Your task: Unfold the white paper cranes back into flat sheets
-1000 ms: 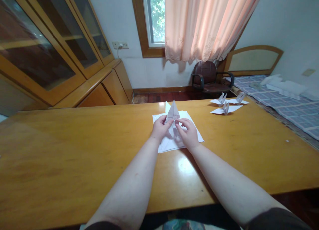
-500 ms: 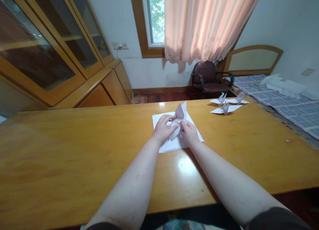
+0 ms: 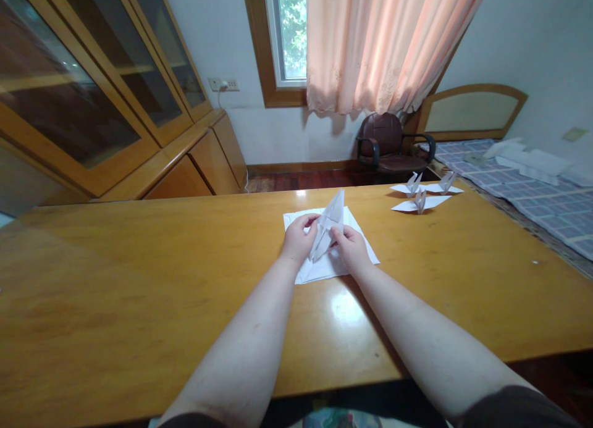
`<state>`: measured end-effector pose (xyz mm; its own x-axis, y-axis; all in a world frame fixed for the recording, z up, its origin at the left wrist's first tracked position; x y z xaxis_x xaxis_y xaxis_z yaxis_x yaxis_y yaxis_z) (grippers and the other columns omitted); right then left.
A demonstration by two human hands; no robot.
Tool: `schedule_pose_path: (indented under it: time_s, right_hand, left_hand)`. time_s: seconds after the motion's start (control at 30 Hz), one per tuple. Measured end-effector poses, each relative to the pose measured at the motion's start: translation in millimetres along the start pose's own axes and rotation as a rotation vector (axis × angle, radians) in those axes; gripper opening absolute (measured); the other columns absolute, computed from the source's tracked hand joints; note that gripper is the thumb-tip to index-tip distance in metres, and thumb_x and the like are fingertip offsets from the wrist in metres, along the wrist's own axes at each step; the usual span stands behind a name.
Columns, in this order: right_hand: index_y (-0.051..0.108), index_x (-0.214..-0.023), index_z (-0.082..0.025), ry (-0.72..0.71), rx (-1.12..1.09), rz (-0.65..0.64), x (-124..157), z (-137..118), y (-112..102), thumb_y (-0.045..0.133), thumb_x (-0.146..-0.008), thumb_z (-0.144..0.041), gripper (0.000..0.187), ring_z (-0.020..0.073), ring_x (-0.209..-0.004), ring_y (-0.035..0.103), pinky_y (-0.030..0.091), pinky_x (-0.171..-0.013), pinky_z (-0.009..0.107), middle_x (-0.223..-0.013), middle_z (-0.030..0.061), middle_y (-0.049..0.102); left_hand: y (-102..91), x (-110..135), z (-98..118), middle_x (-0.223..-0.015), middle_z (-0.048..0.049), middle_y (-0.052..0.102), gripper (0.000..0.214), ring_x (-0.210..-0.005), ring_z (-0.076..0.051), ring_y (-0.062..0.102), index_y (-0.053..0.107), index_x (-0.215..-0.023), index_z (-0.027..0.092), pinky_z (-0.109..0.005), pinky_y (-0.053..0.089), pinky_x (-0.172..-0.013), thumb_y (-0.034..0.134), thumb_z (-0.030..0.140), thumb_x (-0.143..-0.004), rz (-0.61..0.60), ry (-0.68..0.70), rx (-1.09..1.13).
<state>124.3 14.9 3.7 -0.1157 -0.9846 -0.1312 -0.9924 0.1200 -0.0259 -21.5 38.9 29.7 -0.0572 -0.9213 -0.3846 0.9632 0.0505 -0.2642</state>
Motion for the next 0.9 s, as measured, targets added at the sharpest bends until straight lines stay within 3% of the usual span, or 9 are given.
schedule_pose_path:
  time_s: [0.07, 0.13, 0.27, 0.4, 0.53, 0.73, 0.9]
  right_hand:
    - [0.059, -0.066, -0.019, 0.004, -0.068, -0.01, -1.0, 3.5, -0.3, 0.058, -0.077, -0.052, 0.034, 0.0157, -0.056, 0.055, 0.044, -0.056, 0.028, -0.06, 0.0003, 0.058]
    - [0.059, -0.068, -0.019, -0.003, -0.116, -0.036, -1.9, 6.3, 0.4, 0.058, -0.076, -0.053, 0.035, 0.0152, -0.056, 0.054, 0.043, -0.055, 0.028, -0.061, 0.0002, 0.059]
    - [0.059, -0.07, -0.018, -0.002, -0.162, -0.029, -3.0, 7.7, -0.5, 0.058, -0.075, -0.053, 0.036, 0.0135, -0.052, 0.051, 0.041, -0.05, 0.026, -0.058, -0.0005, 0.057]
    - [0.058, -0.081, -0.019, 0.004, -0.172, 0.059, -3.0, 3.8, -4.5, 0.063, -0.073, -0.047, 0.03, 0.0108, -0.05, 0.048, 0.039, -0.046, 0.023, -0.059, -0.0035, 0.055]
    - [0.048, -0.092, -0.023, -0.031, -0.244, 0.155, -2.0, -0.9, -8.9, 0.07, -0.067, -0.039, 0.037, 0.0105, -0.049, 0.049, 0.04, -0.045, 0.023, -0.069, -0.0051, 0.058]
    - [0.056, -0.08, -0.021, -0.059, -0.089, 0.154, -1.9, -2.6, -10.6, 0.067, -0.07, -0.039, 0.023, 0.0103, -0.048, 0.047, 0.039, -0.047, 0.025, -0.065, -0.0041, 0.053]
    - [0.061, -0.092, -0.019, -0.093, 0.122, 0.148, 1.1, -6.9, -9.8, 0.069, -0.067, -0.043, 0.036, 0.0125, -0.061, 0.047, 0.042, -0.059, 0.028, -0.081, 0.0016, 0.06]
  left_hand:
    - [1.4, -1.4, -9.1, -0.108, -0.0087, 0.063, 0.03, -0.1, -0.019, 0.058, 0.061, -0.105, 0.019, -0.034, 0.044, -0.09, 0.062, 0.028, -0.077, 0.035, -0.093, 0.139]
    - [8.6, -1.3, -17.2, -0.115, -0.0112, 0.061, 0.045, -0.101, -0.02, 0.059, 0.056, -0.114, 0.018, -0.034, 0.046, -0.087, 0.067, 0.032, -0.073, -0.008, -0.207, 0.309]
    - [22.6, 2.2, -21.1, -0.096, -0.0092, 0.068, 0.049, -0.08, -0.019, 0.063, 0.06, -0.107, 0.015, -0.031, 0.049, -0.074, 0.071, 0.041, -0.067, -0.181, -0.349, 0.502]
    - [16.4, 2.0, -24.6, -0.076, -0.0036, 0.067, 0.037, -0.067, -0.015, 0.06, 0.066, -0.085, 0.014, -0.026, 0.046, -0.064, 0.075, 0.042, -0.062, -0.145, -0.366, 0.437]
    - [14.5, 1.9, -29.9, -0.068, -0.0008, 0.065, 0.029, -0.062, -0.013, 0.056, 0.066, -0.074, 0.014, -0.024, 0.042, -0.06, 0.073, 0.04, -0.063, -0.137, -0.379, 0.397]
    - [22.0, 6.3, -27.3, -0.071, -0.0021, 0.067, 0.026, -0.063, -0.013, 0.057, 0.069, -0.077, 0.014, -0.025, 0.042, -0.062, 0.071, 0.038, -0.066, -0.24, -0.4, 0.463]
    - [18.7, 7.3, -26.0, -0.07, -0.0033, 0.067, 0.032, -0.061, -0.014, 0.056, 0.07, -0.077, 0.012, -0.025, 0.041, -0.06, 0.07, 0.042, -0.066, -0.243, -0.407, 0.398]
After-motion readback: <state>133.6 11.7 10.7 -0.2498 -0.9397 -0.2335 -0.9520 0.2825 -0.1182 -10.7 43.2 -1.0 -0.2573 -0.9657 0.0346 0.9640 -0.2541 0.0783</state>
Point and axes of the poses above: each hand's wrist, its own x-axis away from the middle knuckle, its own y-axis out of the palm, z = x × y, the point moved 6 cm from there along -x, towards the middle knuckle
